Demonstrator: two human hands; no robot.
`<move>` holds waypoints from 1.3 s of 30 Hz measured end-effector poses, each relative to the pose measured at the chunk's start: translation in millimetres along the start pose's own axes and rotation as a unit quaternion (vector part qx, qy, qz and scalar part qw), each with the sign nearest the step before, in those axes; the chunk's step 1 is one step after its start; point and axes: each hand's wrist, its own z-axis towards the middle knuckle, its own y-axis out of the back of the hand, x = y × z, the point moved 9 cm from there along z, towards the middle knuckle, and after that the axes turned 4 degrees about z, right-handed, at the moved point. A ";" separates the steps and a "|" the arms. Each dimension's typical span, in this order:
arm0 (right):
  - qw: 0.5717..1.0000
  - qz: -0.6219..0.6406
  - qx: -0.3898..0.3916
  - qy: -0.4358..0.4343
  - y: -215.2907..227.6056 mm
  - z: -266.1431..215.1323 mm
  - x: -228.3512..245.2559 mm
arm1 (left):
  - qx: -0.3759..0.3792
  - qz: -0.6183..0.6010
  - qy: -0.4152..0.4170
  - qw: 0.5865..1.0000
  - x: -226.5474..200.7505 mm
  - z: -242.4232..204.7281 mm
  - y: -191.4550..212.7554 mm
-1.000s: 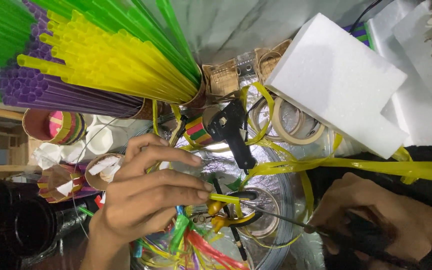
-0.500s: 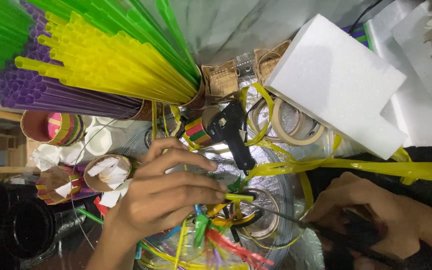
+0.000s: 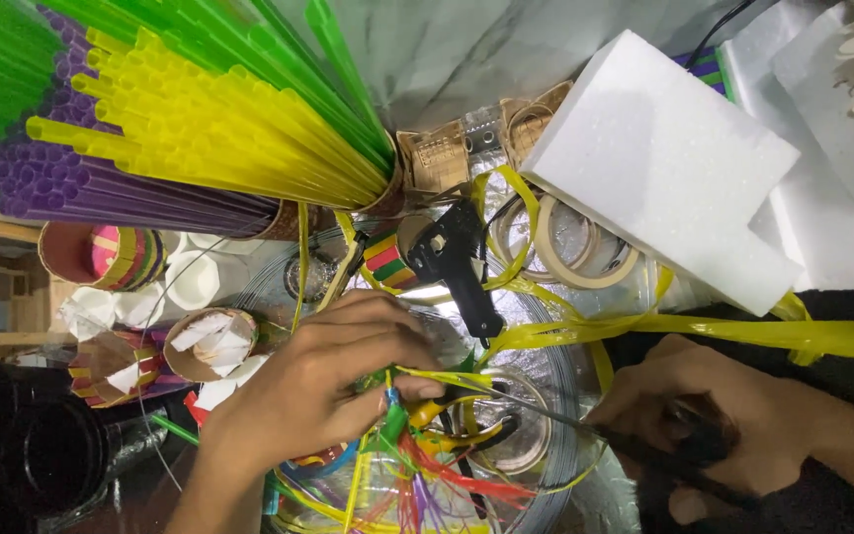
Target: Cutting yellow plastic strips from a roll using scissors for a handicraft project.
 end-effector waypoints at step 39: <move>0.997 -0.019 0.070 0.042 -6.3 1.2 18.2 | -0.002 0.237 -0.044 0.971 -47.6 -12.5 16.0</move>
